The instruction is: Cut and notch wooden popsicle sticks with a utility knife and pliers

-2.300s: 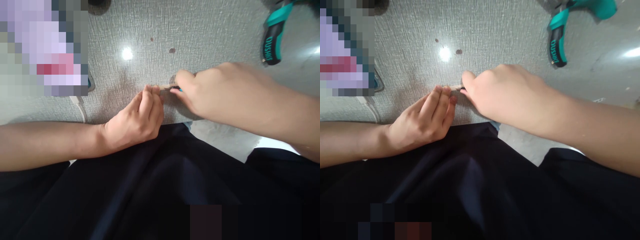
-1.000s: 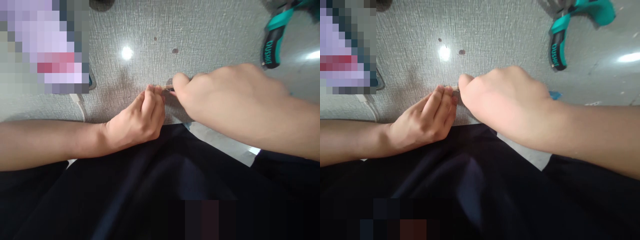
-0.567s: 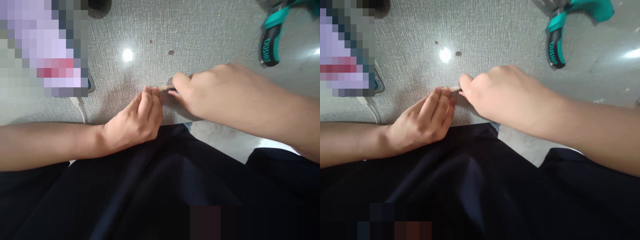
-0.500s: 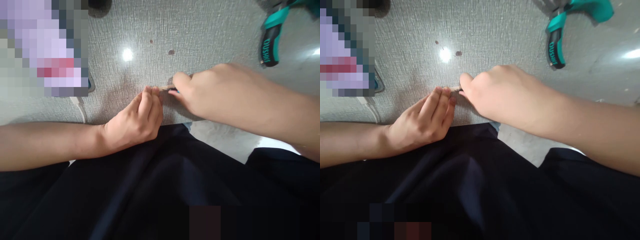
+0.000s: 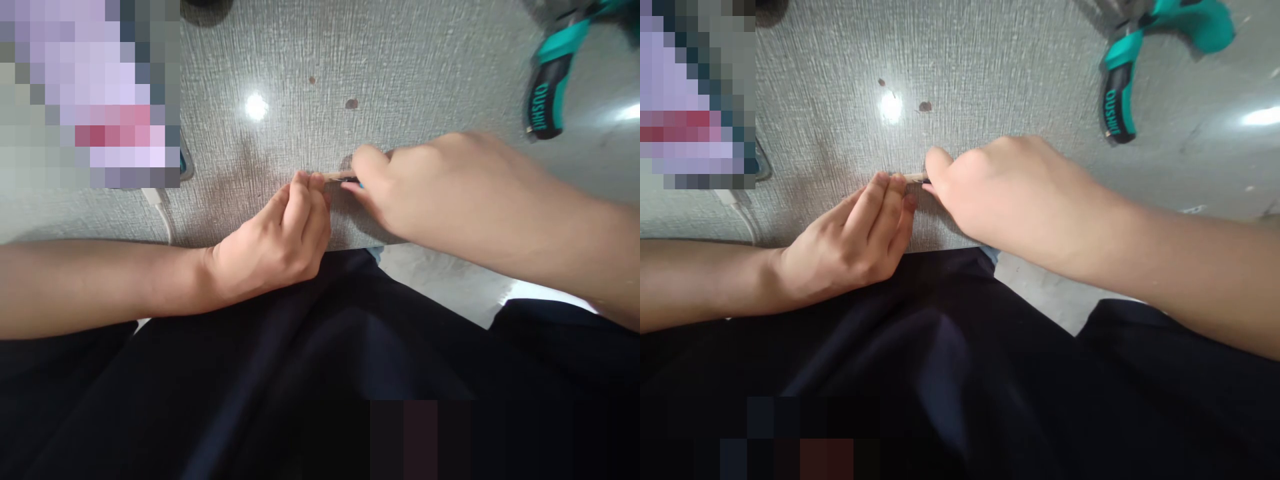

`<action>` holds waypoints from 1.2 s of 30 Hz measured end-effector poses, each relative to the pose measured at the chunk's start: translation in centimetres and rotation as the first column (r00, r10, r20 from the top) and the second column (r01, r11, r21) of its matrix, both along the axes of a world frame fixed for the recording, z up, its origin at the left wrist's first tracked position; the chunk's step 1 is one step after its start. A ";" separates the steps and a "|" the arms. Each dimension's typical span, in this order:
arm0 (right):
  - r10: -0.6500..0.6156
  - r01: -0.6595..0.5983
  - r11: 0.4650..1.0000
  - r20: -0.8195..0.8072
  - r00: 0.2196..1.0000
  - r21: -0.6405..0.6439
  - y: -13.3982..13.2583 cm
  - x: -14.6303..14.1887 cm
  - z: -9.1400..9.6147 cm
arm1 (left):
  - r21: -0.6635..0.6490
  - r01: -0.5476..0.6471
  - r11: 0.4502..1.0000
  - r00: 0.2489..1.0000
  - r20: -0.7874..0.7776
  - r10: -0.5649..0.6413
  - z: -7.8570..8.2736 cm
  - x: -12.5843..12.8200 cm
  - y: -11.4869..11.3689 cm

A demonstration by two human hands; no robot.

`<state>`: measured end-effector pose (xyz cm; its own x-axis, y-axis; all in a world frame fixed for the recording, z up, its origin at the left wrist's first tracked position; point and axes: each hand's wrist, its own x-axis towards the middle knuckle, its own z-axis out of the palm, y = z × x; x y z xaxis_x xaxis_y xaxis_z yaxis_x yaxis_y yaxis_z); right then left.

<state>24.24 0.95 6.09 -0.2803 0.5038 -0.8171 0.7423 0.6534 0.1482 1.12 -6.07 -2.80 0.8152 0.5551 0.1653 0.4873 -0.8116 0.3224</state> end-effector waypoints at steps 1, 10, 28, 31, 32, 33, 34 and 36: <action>0.005 -0.005 1.000 0.005 1.000 0.008 0.0 -0.1 0.0 | 0.010 -0.004 1.000 1.000 0.010 0.004 0.0 0.0 0.0; -0.059 0.065 0.996 0.103 0.993 -0.055 0.8 -2.0 1.3 | 0.004 0.007 1.000 1.000 -0.004 -0.007 0.0 0.1 0.1; 0.039 0.044 0.977 -0.379 0.924 0.207 -1.0 2.4 -2.4 | 0.243 0.008 0.970 0.999 -0.049 0.004 0.4 0.0 0.4; -0.028 0.218 0.951 -0.645 0.764 0.217 -1.6 4.0 -4.0 | 0.264 0.024 0.964 0.998 -0.065 -0.006 0.6 0.0 0.4; -0.079 0.286 0.943 -0.718 0.692 0.172 -1.7 4.4 -4.3 | 0.246 0.022 0.969 0.997 -0.071 -0.004 0.7 -0.1 0.3; -0.125 0.337 0.933 -0.770 0.626 0.123 -1.8 4.7 -4.5 | 0.212 0.016 0.977 0.997 -0.073 0.000 0.6 -0.1 0.3; -0.154 0.370 0.925 -0.804 0.574 0.087 -1.9 4.9 -4.7 | 0.167 0.007 0.986 0.997 -0.075 0.005 0.6 -0.1 0.2; -0.155 0.381 0.922 -0.835 0.528 0.069 -1.9 5.1 -4.7 | 0.086 -0.007 0.996 0.997 -0.073 0.014 0.5 -0.1 0.1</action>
<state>29.30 -0.91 1.35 -0.5764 0.7979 -0.1766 0.7531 0.4347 -0.4938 1.02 -5.97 -2.28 0.8210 0.5501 0.1526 0.5158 -0.8294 0.2146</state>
